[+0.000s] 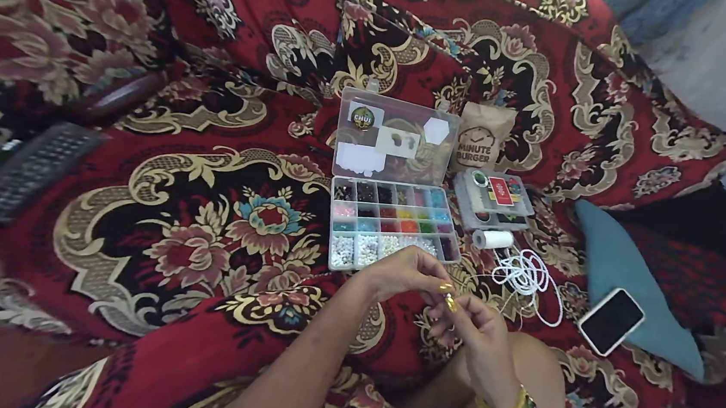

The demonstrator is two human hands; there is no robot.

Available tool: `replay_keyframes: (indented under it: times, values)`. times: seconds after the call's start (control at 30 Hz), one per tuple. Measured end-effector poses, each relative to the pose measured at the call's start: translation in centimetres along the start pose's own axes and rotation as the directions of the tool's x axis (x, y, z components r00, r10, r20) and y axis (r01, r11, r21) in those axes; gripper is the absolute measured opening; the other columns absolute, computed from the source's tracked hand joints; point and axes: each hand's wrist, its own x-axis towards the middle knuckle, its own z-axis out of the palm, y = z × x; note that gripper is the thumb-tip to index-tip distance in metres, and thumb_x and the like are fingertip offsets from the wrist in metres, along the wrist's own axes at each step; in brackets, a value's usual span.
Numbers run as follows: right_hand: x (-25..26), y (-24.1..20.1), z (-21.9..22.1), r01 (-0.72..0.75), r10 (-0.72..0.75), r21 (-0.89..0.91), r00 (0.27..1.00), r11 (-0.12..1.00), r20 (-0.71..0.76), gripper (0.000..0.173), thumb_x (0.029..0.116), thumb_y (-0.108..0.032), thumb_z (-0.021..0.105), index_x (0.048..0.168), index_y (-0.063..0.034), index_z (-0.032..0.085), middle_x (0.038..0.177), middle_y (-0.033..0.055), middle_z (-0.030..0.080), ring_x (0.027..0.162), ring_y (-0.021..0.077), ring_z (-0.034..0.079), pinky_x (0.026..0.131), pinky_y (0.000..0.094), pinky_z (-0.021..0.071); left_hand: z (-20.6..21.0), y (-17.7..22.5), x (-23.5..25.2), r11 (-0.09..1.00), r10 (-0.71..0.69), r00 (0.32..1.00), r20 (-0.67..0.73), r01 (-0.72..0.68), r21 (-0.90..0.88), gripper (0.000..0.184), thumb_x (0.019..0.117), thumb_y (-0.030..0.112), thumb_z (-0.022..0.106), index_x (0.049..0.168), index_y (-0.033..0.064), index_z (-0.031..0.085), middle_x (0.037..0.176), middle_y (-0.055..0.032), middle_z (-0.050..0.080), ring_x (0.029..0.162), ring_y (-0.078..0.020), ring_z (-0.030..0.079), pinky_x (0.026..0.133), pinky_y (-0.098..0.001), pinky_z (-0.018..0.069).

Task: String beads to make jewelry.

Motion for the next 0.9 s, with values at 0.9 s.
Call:
replay_keyframes:
  times: [0.9]
  values:
    - [-0.1, 0.7, -0.1, -0.054, 0.053, 0.022, 0.998, 0.998, 0.022, 0.023, 0.1045, -0.006, 0.045, 0.1, -0.0011, 0.068, 0.085, 0.0049, 0.076, 0.064, 0.01, 0.072, 0.055, 0.024, 0.0608, -2.9, 4.4, -3.0, 0.562, 0.081, 0.827, -0.556, 0.423, 0.711, 0.022, 0.1011, 0.02, 0.065, 0.11, 0.0024, 0.075, 0.111, -0.0179, 0.072, 0.107, -0.0336, 0.067, 0.098, -0.055, 0.0491]
